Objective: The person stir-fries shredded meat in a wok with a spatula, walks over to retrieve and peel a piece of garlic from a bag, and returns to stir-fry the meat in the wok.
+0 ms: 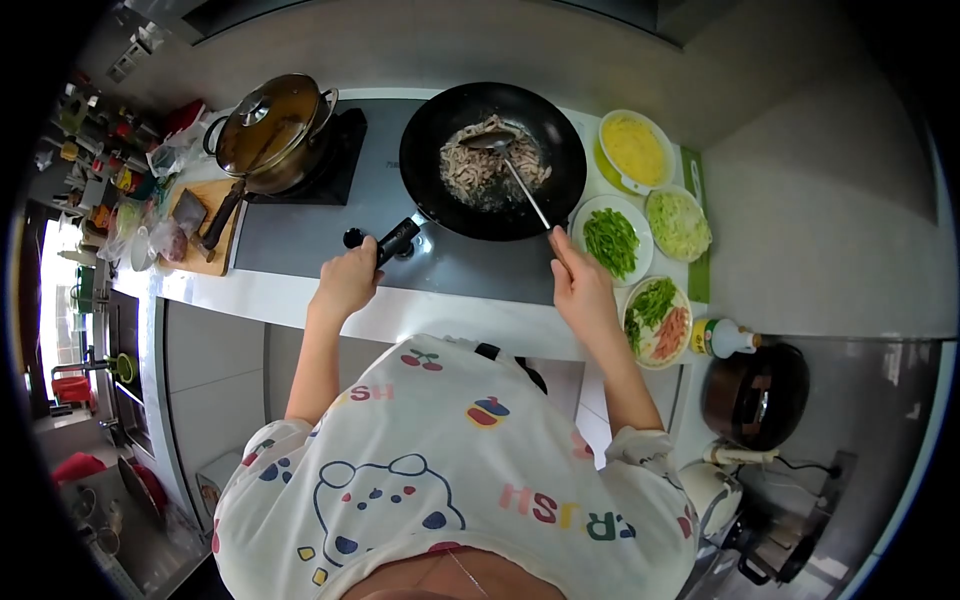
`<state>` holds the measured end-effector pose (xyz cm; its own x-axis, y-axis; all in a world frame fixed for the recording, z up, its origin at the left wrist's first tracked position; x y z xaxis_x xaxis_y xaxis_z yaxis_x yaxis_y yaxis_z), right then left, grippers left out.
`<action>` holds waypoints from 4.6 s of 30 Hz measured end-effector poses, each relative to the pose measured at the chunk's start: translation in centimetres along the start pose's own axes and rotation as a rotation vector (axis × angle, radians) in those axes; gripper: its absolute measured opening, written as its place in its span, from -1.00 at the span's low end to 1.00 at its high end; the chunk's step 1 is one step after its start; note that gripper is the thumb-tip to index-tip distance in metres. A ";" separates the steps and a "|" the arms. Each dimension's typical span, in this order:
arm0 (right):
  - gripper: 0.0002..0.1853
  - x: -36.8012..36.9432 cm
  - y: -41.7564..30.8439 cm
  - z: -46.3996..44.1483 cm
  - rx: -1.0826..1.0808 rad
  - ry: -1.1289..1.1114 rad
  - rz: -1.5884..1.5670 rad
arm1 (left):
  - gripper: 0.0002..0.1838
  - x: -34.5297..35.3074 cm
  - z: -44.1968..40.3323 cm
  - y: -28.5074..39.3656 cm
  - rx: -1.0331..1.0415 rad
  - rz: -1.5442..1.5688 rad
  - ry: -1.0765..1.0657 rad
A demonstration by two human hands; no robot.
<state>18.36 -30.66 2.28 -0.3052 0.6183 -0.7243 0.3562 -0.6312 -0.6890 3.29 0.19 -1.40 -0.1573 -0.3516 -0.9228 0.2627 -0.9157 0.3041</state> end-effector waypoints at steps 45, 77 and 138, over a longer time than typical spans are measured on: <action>-0.50 -2.1 -1.1 2.2 0.073 -0.066 0.072 | -0.65 -0.1 0.1 0.4 0.002 0.015 -0.022; -0.52 -3.9 -0.6 -0.4 0.056 -0.033 0.020 | -0.55 0.7 0.7 1.5 -0.008 0.071 0.014; -0.49 -0.3 1.0 4.9 0.341 -0.212 -0.481 | -0.57 0.9 0.5 1.4 -0.016 0.047 0.024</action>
<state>14.54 -33.79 1.67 -0.5423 0.7862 -0.2962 -0.1557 -0.4405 -0.8841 3.05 -1.52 -1.72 -0.1216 -0.3893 -0.9131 0.2841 -0.8951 0.3438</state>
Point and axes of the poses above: each hand's wrist, its own z-axis away from the middle knuckle, its own x-axis out of the palm, y = z × x, the point moved 3 cm from there along -z, towards the middle knuckle, and after that the axes turned 11 degrees about x, right-handed, at the moved point
